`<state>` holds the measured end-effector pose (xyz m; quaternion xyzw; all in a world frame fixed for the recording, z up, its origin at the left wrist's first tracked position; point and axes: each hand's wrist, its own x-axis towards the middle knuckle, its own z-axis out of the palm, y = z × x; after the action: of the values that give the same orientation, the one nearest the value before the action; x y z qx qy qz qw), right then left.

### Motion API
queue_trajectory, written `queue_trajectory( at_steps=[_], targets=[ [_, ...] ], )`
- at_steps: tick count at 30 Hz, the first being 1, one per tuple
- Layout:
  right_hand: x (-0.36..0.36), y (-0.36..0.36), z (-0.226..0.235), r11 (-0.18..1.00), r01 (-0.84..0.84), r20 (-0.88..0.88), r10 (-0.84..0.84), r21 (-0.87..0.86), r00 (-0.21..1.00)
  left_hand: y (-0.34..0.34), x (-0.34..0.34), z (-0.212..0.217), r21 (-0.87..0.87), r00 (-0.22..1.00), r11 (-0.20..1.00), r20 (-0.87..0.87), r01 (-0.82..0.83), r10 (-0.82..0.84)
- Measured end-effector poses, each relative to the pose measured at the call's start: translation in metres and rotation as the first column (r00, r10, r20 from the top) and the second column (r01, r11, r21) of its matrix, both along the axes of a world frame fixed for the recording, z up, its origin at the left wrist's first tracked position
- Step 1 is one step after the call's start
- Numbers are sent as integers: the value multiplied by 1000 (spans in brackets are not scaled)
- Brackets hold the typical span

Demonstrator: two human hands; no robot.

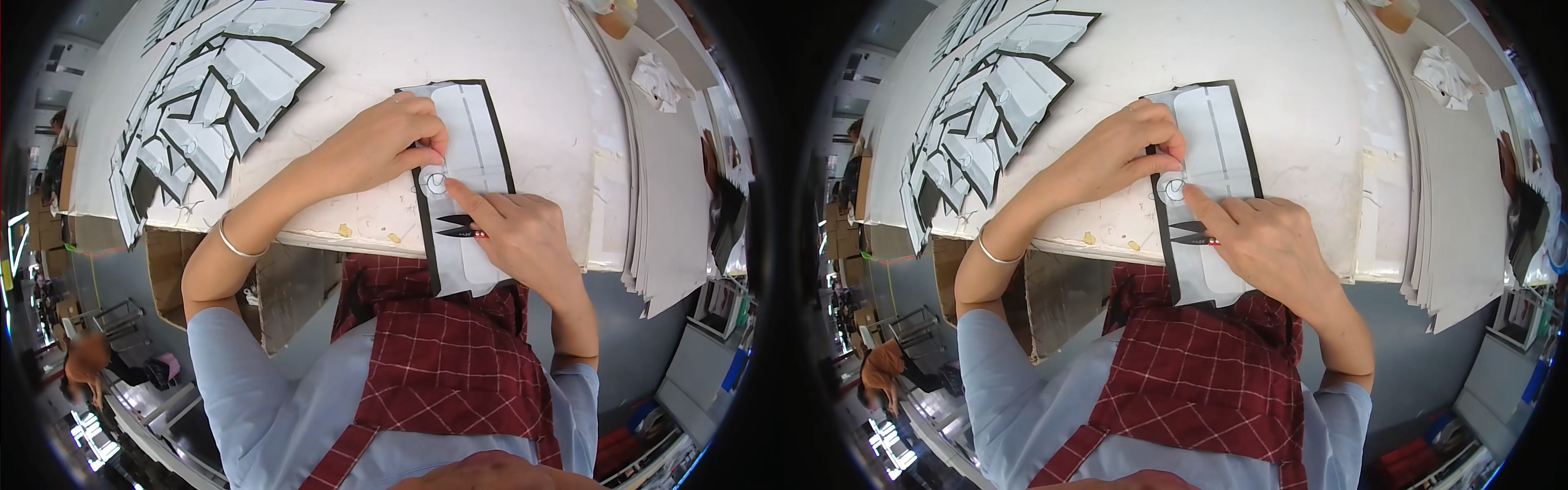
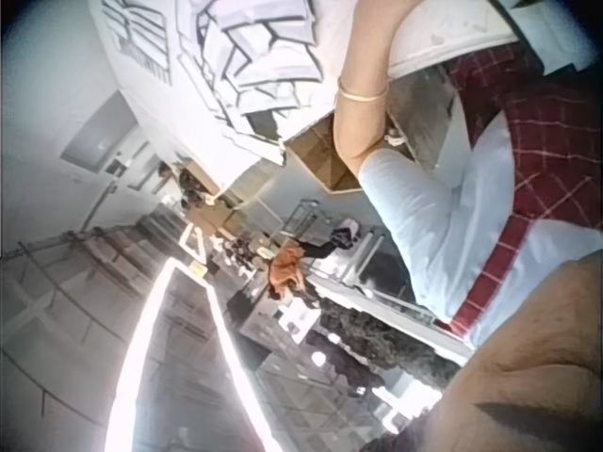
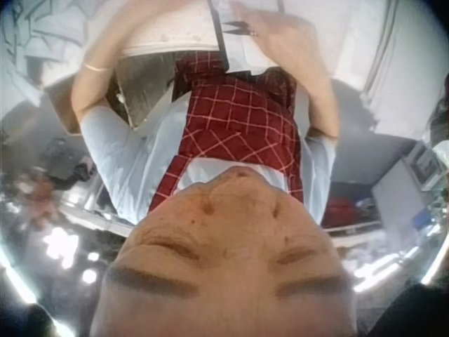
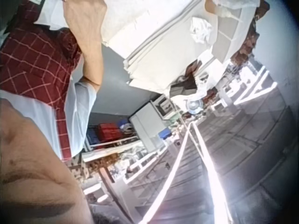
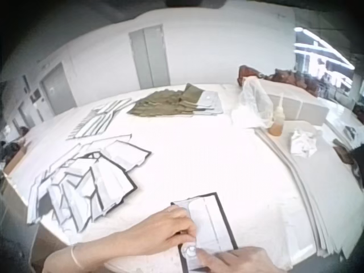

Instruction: The person uses red-handled scissors to trim a black elastic band attached to a white face mask. They then place the finished mask onto a large white board and arrange it alongside other completed masks in neat rows.

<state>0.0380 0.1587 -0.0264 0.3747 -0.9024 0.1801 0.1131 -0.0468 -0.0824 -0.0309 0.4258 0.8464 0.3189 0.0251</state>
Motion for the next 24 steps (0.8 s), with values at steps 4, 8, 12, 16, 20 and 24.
queue_trajectory(
  at_steps=[4, 8, 12, 16, 20, 24],
  targets=[
    [1, 1, -2, 1000, 13, 23, -13, -11, 1000, 3, 0, 9, 82, 988, 993, 132, -86, 75],
    [2, 2, -3, 999, -45, -35, 44, -27, 998, 2, 17, 12, 302, 798, 913, 601, -275, 41],
    [4, 4, -3, 991, -129, -31, 129, 20, 991, 6, 27, 14, 361, 607, 877, 788, -318, -104],
    [2, 3, -4, 993, -114, 1, 114, 35, 993, 8, 42, 8, 317, 685, 896, 728, -311, -20],
    [2, 3, -1, 993, -105, 18, 104, 47, 994, -1, 54, 11, 311, 696, 901, 718, -303, -13],
    [2, 3, -2, 993, -112, 31, 111, 34, 993, -8, 53, 7, 337, 603, 846, 798, -413, -23]
  ],
)
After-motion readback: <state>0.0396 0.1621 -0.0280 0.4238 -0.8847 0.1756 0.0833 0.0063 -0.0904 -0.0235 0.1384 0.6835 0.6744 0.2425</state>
